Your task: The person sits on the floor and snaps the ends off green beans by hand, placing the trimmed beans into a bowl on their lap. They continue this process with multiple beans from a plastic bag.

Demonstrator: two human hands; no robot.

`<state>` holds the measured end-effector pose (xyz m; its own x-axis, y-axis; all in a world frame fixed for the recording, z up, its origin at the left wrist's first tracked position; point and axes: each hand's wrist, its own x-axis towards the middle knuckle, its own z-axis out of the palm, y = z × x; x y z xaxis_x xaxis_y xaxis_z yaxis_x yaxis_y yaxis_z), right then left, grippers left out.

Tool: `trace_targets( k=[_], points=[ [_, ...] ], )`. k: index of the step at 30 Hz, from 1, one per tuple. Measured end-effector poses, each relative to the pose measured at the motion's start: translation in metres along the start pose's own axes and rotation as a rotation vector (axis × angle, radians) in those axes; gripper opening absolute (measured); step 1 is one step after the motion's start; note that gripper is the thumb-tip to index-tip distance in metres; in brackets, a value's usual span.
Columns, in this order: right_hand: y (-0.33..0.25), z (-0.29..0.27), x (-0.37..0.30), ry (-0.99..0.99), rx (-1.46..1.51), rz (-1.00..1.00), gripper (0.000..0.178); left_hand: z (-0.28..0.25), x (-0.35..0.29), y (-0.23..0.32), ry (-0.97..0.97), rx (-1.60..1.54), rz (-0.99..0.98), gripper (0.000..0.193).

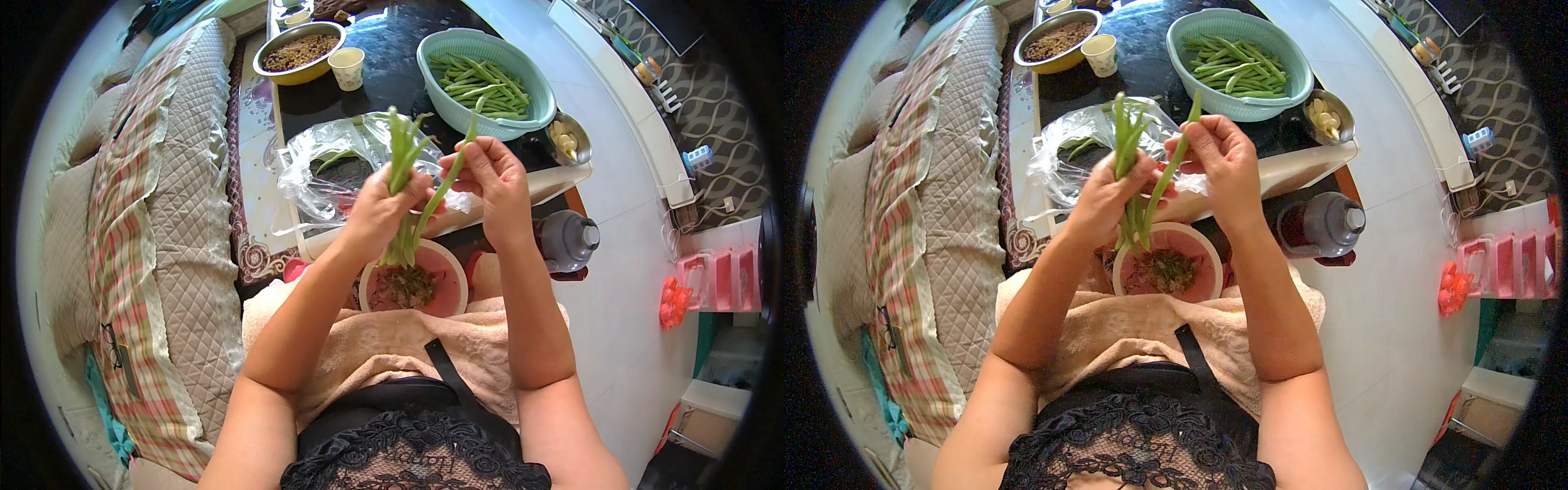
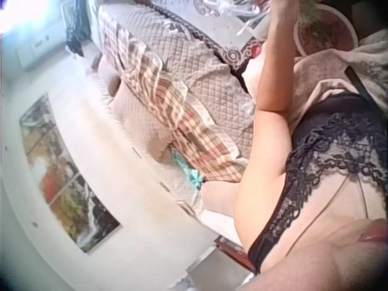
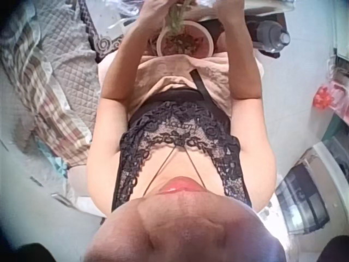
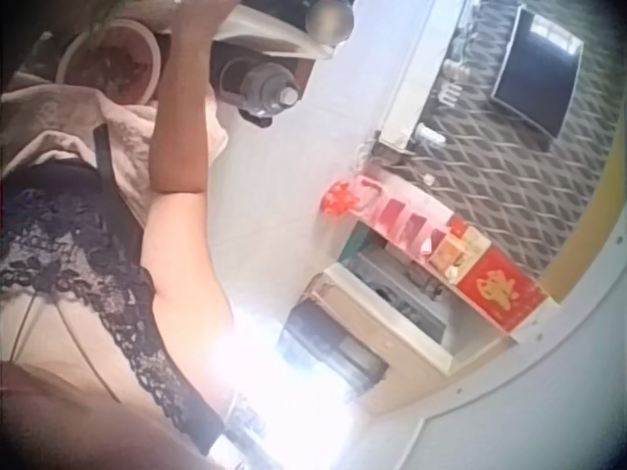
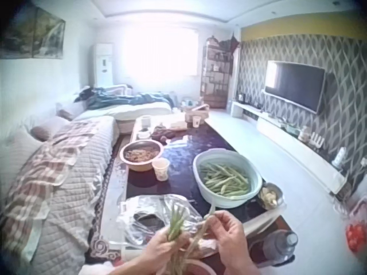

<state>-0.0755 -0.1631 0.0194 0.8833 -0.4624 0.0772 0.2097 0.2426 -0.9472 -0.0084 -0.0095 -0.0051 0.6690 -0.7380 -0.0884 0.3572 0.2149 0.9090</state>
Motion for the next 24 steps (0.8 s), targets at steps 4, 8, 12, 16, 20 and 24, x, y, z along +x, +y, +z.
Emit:
trace_targets(
  k=[4, 8, 12, 16, 20, 24],
  points=[
    [-0.003, -0.010, -0.001, -0.019, -0.229, -0.117, 0.017, -0.010, 0.003, 0.012, 0.216, 0.020, 0.090, 0.016],
    [-0.006, -0.014, -0.011, -0.123, -0.668, -0.154, 0.013, -0.008, -0.002, 0.027, 0.212, 0.185, 0.120, 0.016],
    [-0.009, -0.011, -0.016, -0.187, -0.790, -0.182, 0.014, -0.014, 0.002, 0.020, 0.137, 0.571, 0.316, 0.020],
    [0.000, -0.014, -0.017, -0.191, -0.828, -0.303, 0.016, -0.008, -0.001, 0.020, 0.176, 0.777, 0.328, 0.009],
    [-0.007, -0.004, -0.022, -0.196, -0.997, -0.390, 0.017, -0.004, -0.004, 0.013, 0.207, 0.830, 0.362, 0.010],
    [0.001, -0.006, -0.020, -0.127, -1.209, -0.702, 0.014, 0.003, -0.006, 0.018, 0.176, 0.953, 0.379, 0.014]
  ],
)
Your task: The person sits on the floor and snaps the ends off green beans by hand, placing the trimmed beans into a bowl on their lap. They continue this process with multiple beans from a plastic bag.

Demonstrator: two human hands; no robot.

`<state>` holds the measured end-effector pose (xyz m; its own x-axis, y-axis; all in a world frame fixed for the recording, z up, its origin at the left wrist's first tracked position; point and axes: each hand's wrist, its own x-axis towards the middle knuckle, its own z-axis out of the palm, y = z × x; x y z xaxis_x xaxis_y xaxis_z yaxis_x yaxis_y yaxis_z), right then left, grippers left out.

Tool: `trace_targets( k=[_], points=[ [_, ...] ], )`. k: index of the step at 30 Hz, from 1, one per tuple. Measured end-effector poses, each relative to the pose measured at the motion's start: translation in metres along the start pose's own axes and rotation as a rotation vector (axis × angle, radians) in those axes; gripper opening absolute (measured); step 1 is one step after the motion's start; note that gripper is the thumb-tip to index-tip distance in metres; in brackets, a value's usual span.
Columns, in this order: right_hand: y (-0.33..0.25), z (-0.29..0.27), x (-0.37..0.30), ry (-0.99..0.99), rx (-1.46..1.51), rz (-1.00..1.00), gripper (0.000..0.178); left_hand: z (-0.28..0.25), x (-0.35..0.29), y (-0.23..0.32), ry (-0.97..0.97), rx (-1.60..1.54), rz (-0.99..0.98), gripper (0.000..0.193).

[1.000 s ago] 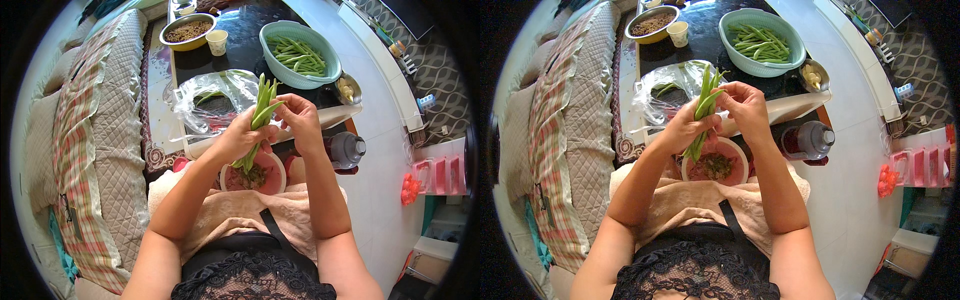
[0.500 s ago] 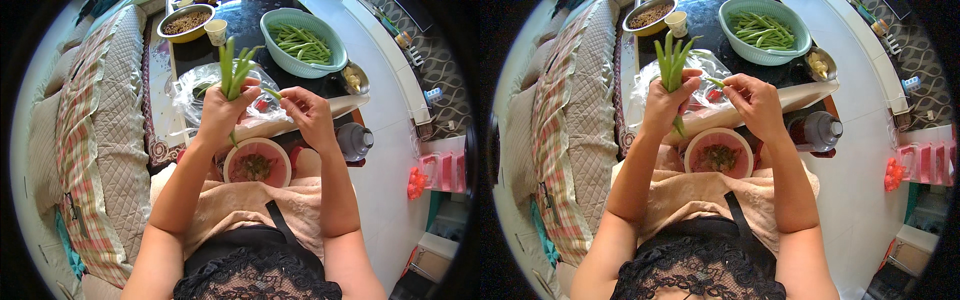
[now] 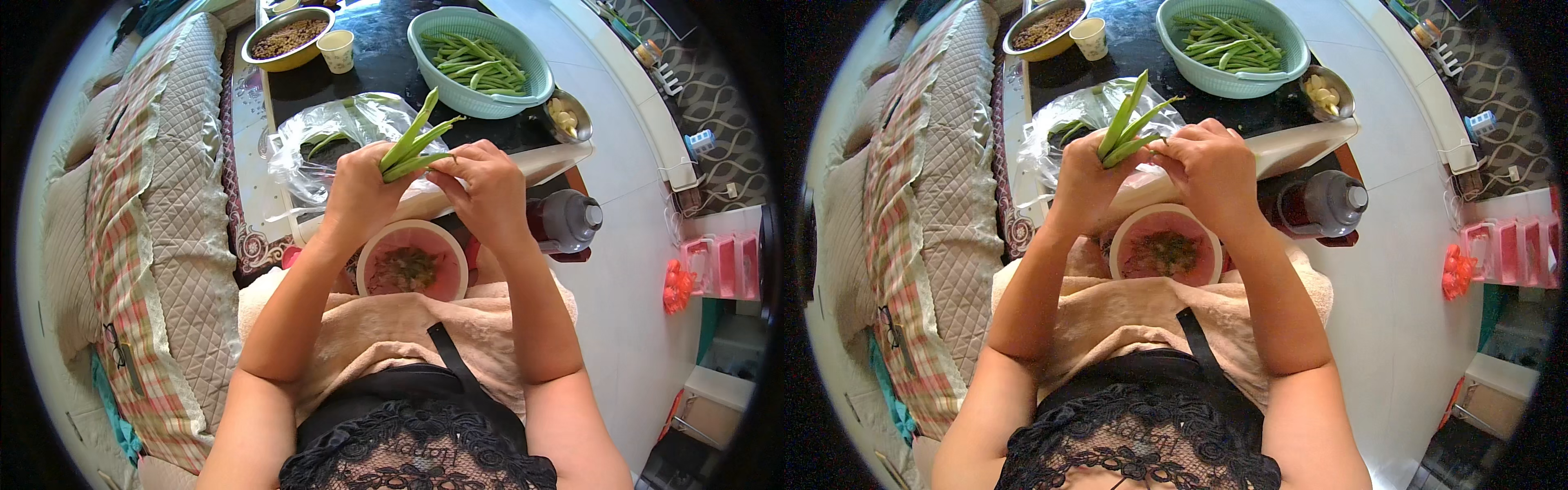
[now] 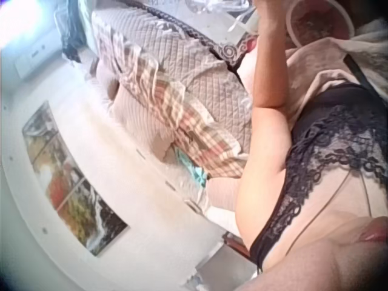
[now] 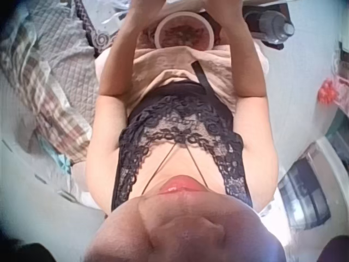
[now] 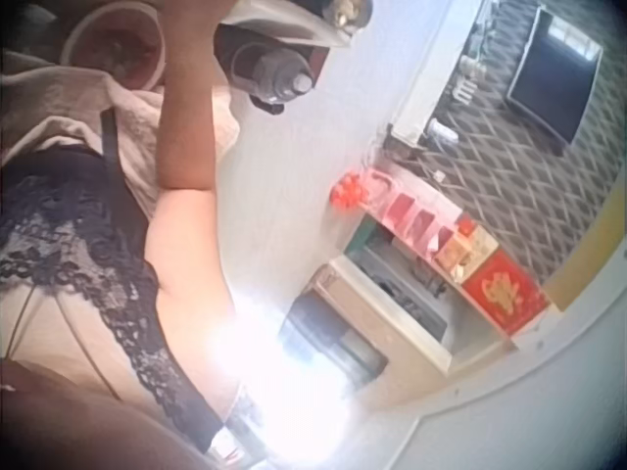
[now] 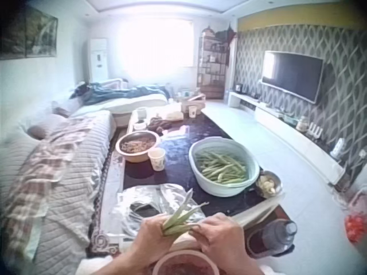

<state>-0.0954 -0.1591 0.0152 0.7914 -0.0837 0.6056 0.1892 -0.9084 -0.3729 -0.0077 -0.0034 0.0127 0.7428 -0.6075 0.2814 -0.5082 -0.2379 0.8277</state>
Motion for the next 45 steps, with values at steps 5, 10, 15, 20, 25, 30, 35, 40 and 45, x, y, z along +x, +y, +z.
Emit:
trace_targets(
  k=[5, 10, 15, 20, 25, 30, 35, 40, 45],
  points=[
    [-0.006, 0.002, -0.001, 0.040, -0.097, -0.010, 0.010, -0.002, -0.001, 0.003, -0.013, 0.004, -0.030, 0.016],
    [-0.014, 0.004, -0.001, 0.060, -0.087, 0.020, 0.008, 0.000, -0.003, -0.009, -0.013, -0.120, -0.062, 0.014],
    [-0.014, 0.008, 0.000, 0.178, 0.127, 0.074, 0.010, -0.002, -0.007, -0.004, -0.059, -0.654, -0.311, 0.017],
    [-0.023, 0.004, 0.001, 0.237, 0.656, 0.428, 0.009, 0.006, -0.010, -0.009, -0.106, -0.892, -0.386, 0.017],
    [0.027, -0.016, 0.009, 0.562, 1.140, 0.639, 0.016, 0.000, -0.014, -0.010, -0.331, -0.788, -0.454, 0.017],
    [0.061, -0.032, 0.003, 0.724, 1.321, 0.780, 0.016, -0.004, -0.018, -0.008, -0.372, -0.752, -0.531, 0.018],
    [0.061, -0.028, 0.001, 0.719, 1.379, 0.795, 0.017, 0.000, -0.016, -0.002, -0.320, -0.829, -0.586, 0.021],
    [0.053, -0.021, 0.001, 0.685, 1.363, 0.796, 0.017, 0.001, -0.018, -0.001, -0.333, -0.871, -0.585, 0.021],
    [0.052, -0.023, -0.001, 0.641, 1.310, 0.871, 0.022, -0.004, -0.015, 0.002, -0.206, -0.933, -0.633, 0.019]
  ],
)
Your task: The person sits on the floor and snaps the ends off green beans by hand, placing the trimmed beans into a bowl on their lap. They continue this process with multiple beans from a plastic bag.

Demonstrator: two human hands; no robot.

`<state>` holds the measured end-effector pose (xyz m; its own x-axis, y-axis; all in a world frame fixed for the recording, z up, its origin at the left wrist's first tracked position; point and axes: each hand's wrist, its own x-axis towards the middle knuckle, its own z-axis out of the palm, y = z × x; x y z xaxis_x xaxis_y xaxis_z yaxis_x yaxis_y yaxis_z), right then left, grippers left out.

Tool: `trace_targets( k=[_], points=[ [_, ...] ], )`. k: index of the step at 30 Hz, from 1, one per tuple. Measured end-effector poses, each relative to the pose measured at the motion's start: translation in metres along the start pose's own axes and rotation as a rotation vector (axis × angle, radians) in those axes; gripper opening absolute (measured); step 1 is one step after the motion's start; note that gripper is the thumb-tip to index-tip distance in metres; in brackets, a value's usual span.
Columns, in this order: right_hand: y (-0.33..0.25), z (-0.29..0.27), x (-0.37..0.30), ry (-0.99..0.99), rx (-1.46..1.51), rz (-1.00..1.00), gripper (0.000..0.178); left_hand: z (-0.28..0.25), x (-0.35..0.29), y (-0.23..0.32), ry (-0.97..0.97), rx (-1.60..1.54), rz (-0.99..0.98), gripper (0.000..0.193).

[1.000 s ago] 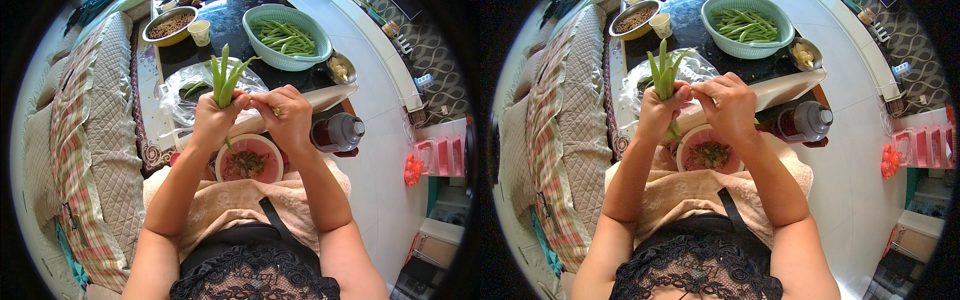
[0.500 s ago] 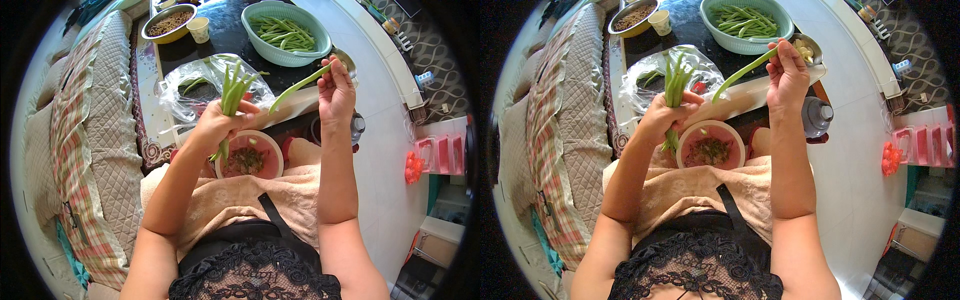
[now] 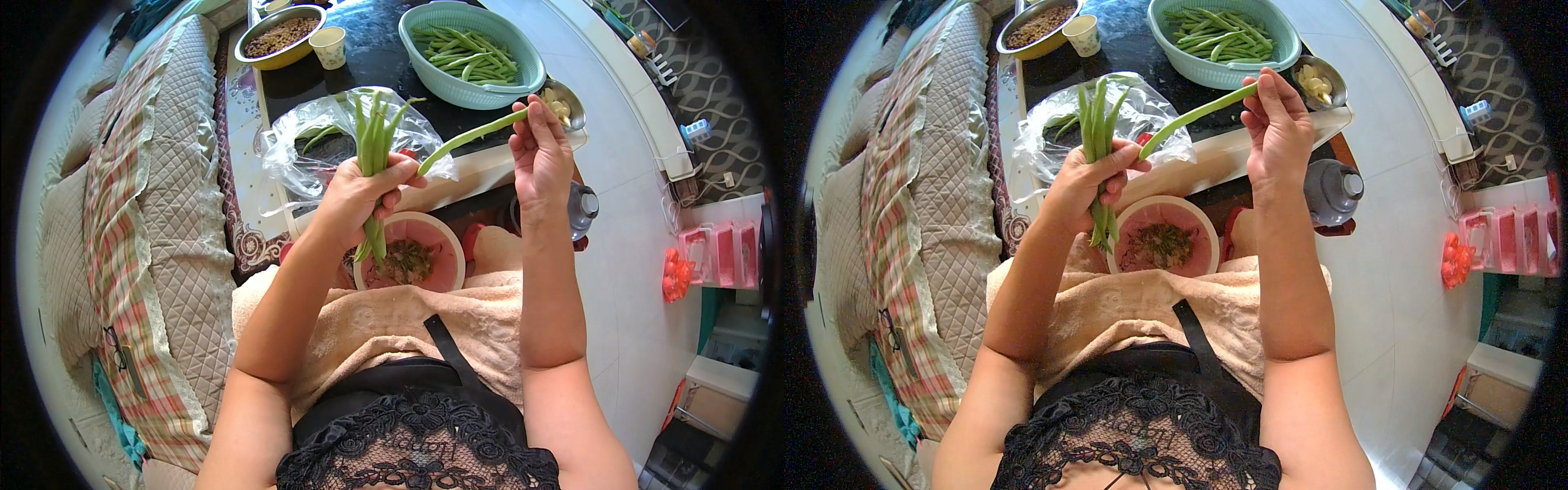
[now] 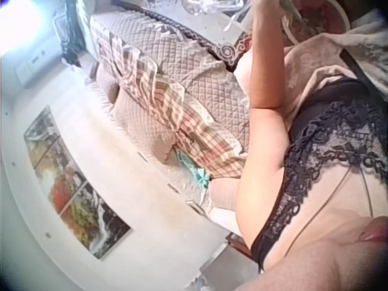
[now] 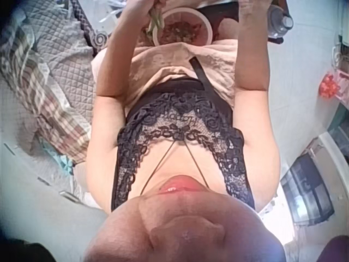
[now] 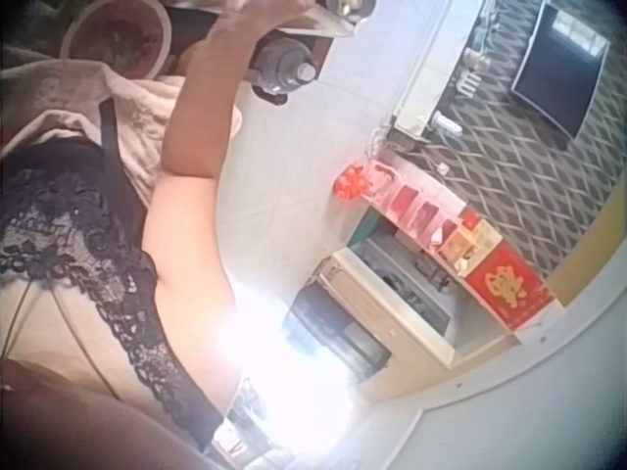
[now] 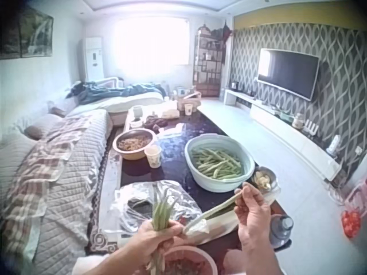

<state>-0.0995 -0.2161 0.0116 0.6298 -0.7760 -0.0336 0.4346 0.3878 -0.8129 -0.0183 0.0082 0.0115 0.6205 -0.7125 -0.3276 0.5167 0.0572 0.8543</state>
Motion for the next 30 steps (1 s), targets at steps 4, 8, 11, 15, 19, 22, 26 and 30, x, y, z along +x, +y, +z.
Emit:
trace_targets(
  k=[4, 8, 11, 15, 19, 22, 26, 30],
  points=[
    [0.002, 0.001, -0.003, 0.002, -0.054, -0.040, 0.027, -0.003, 0.003, 0.004, -0.016, -0.079, -0.014, 0.024],
    [-0.001, -0.001, -0.006, -0.069, -0.100, -0.002, 0.030, -0.005, 0.004, 0.004, -0.006, -0.019, 0.021, 0.027],
    [0.010, 0.002, -0.004, 0.032, -0.703, -0.564, 0.032, -0.005, 0.003, 0.006, 0.044, 0.029, 0.066, 0.024],
    [-0.002, 0.030, -0.031, -0.511, -1.229, -1.024, 0.034, -0.007, 0.004, 0.002, 0.092, 0.136, 0.112, 0.020],
    [0.015, 0.032, -0.043, -0.757, -1.335, -0.986, 0.021, -0.004, 0.004, 0.000, 0.080, 0.187, 0.139, 0.016],
    [0.011, 0.031, -0.042, -0.772, -1.356, -0.995, 0.016, -0.005, 0.003, 0.003, 0.081, 0.162, 0.134, 0.015],
    [0.013, 0.029, -0.045, -0.761, -1.399, -0.967, 0.016, -0.007, 0.005, 0.003, 0.092, 0.265, 0.153, 0.014],
    [0.012, 0.031, -0.046, -0.729, -1.431, -0.989, 0.017, -0.011, 0.006, 0.003, 0.074, 0.385, 0.166, 0.012]
  ],
)
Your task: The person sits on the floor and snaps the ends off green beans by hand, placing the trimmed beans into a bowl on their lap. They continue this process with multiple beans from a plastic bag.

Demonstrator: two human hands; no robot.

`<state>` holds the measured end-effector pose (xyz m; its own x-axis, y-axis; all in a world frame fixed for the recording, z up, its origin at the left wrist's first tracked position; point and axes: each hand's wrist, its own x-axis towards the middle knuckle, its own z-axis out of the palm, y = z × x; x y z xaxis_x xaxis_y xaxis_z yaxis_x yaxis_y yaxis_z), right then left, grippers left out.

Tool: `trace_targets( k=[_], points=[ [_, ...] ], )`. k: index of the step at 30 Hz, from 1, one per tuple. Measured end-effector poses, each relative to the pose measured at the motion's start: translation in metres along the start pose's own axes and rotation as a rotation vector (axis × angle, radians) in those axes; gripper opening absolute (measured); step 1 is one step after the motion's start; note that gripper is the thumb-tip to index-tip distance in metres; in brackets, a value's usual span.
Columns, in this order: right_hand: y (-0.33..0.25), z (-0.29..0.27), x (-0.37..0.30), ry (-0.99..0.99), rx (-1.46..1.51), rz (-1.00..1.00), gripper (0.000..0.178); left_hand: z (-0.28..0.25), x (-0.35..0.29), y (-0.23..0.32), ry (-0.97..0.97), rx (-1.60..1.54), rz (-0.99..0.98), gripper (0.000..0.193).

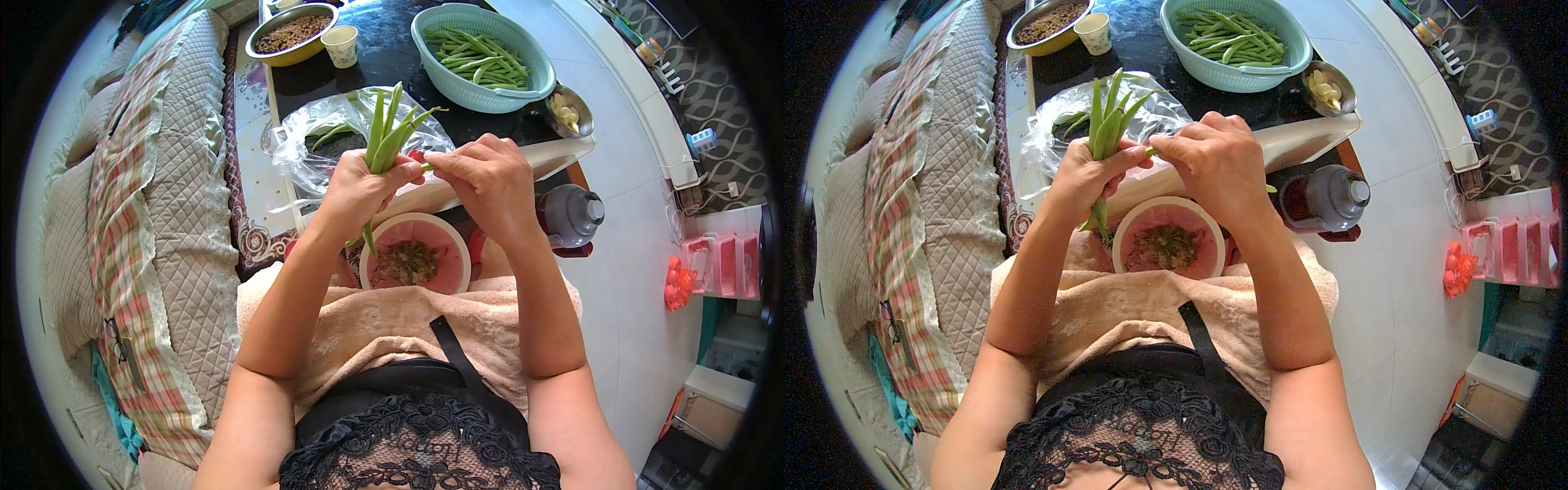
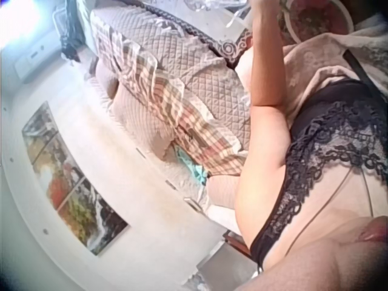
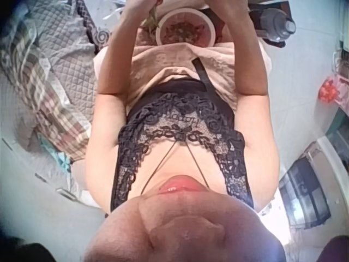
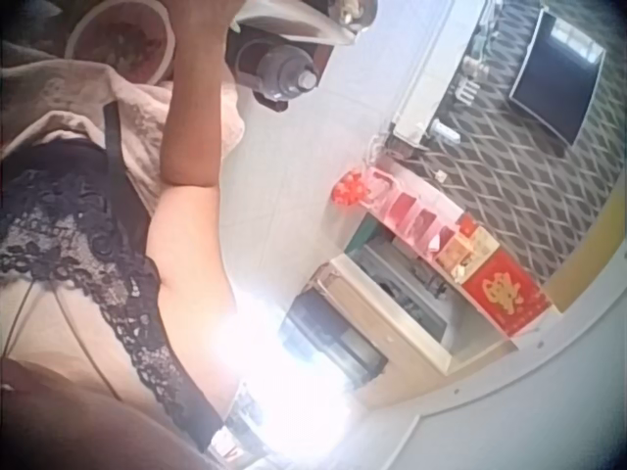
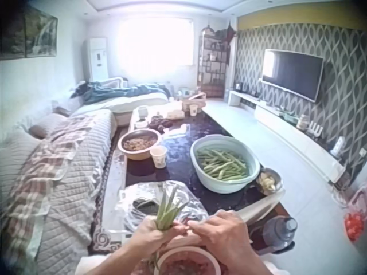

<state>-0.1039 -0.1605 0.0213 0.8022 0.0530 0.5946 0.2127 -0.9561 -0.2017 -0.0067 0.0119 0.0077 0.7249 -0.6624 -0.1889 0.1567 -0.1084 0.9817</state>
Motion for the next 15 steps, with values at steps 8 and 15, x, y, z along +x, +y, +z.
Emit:
trace_targets(
  k=[8, 15],
  points=[
    [-0.0061, 0.0015, 0.0009, 0.011, 0.006, -0.018, 0.010, -0.0001, -0.0007, -0.0003, -0.010, 0.029, 0.034, 0.010],
    [-0.0098, 0.0046, 0.0004, 0.032, 0.287, 0.144, 0.012, 0.0022, -0.0048, 0.0029, 0.005, -0.182, -0.009, 0.009]
  ],
)
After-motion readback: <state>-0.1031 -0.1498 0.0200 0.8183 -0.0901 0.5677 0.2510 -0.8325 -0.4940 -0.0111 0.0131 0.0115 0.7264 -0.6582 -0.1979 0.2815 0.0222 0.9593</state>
